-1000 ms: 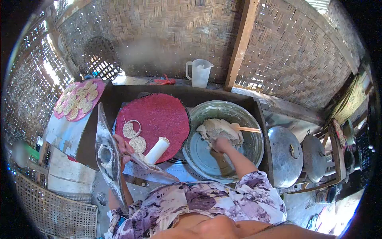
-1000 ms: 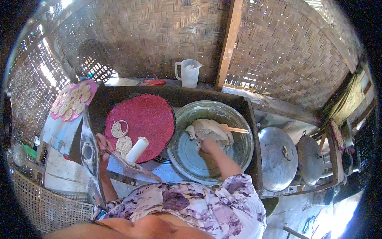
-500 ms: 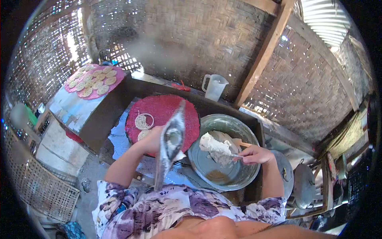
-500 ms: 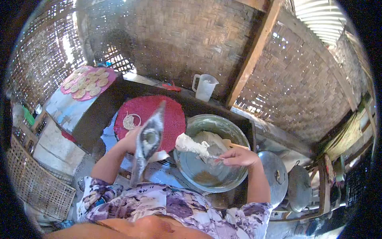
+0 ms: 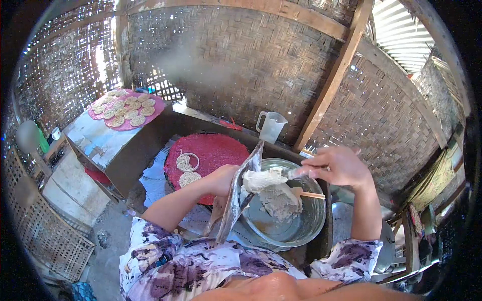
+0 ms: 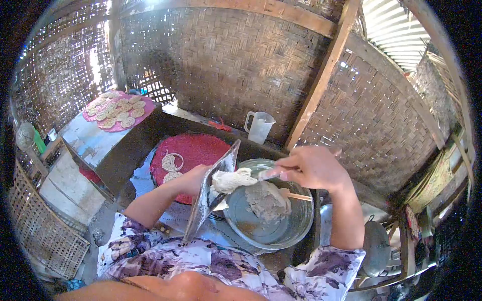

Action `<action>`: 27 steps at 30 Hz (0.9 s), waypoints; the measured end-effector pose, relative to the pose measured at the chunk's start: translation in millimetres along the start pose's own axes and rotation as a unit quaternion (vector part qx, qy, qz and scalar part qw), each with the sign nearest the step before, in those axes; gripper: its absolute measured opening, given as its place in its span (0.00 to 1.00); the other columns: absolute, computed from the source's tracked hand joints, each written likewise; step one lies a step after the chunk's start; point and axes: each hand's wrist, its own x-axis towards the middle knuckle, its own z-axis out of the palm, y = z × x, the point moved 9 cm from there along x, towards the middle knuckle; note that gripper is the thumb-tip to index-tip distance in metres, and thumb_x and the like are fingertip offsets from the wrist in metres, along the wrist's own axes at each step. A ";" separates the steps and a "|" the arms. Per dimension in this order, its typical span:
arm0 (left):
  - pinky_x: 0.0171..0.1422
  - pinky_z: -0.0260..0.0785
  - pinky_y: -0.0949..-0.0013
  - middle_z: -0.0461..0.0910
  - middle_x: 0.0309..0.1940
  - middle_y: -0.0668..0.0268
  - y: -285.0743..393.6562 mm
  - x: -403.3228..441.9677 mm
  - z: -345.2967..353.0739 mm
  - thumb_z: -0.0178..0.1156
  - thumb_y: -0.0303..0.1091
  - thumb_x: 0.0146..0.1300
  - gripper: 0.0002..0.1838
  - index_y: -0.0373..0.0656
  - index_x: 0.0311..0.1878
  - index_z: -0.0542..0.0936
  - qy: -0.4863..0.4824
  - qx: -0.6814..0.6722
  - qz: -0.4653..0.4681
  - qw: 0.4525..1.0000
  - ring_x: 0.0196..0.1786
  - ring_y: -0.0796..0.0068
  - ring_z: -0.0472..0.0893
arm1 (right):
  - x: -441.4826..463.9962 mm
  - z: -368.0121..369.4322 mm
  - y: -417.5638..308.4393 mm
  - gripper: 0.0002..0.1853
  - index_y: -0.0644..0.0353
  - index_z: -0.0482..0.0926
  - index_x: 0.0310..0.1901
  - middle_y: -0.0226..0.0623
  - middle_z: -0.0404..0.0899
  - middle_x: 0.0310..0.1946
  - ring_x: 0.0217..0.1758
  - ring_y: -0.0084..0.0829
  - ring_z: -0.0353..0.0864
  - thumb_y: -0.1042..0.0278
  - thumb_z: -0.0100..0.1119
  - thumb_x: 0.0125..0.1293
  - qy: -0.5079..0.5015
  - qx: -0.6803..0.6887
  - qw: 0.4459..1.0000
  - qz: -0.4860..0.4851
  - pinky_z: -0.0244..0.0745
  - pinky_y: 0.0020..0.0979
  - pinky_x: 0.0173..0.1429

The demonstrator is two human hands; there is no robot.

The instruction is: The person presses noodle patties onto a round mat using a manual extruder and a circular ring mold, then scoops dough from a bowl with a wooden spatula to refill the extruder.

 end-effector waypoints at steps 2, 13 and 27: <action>0.46 0.69 0.56 0.78 0.37 0.49 -5.0 2.9 0.6 0.62 0.45 0.41 0.24 0.40 0.41 0.78 -0.005 0.028 -0.006 1.000 0.42 0.49 0.77 | 5.8 -18.2 -14.8 0.14 0.50 0.81 0.39 0.37 0.73 0.20 0.27 0.40 0.74 0.60 0.62 0.49 0.061 -0.060 0.996 -0.016 0.67 0.40 0.32; 0.46 0.69 0.58 0.79 0.39 0.52 -50.8 26.5 9.1 0.58 0.45 0.50 0.19 0.45 0.42 0.78 0.061 -0.037 -0.099 0.993 0.42 0.53 0.78 | 33.9 38.5 -97.4 0.17 0.53 0.76 0.42 0.26 0.69 0.22 0.30 0.27 0.75 0.67 0.59 0.45 0.178 -0.364 0.906 -0.126 0.66 0.29 0.34; 0.51 0.68 0.70 0.79 0.44 0.65 -85.7 41.1 17.9 0.64 0.32 0.50 0.20 0.43 0.49 0.77 0.043 -0.440 -0.119 0.889 0.45 0.75 0.78 | -9.6 -8.9 9.9 0.12 0.51 0.80 0.32 0.31 0.74 0.21 0.27 0.35 0.77 0.63 0.65 0.43 0.258 -0.164 0.951 0.046 0.72 0.36 0.31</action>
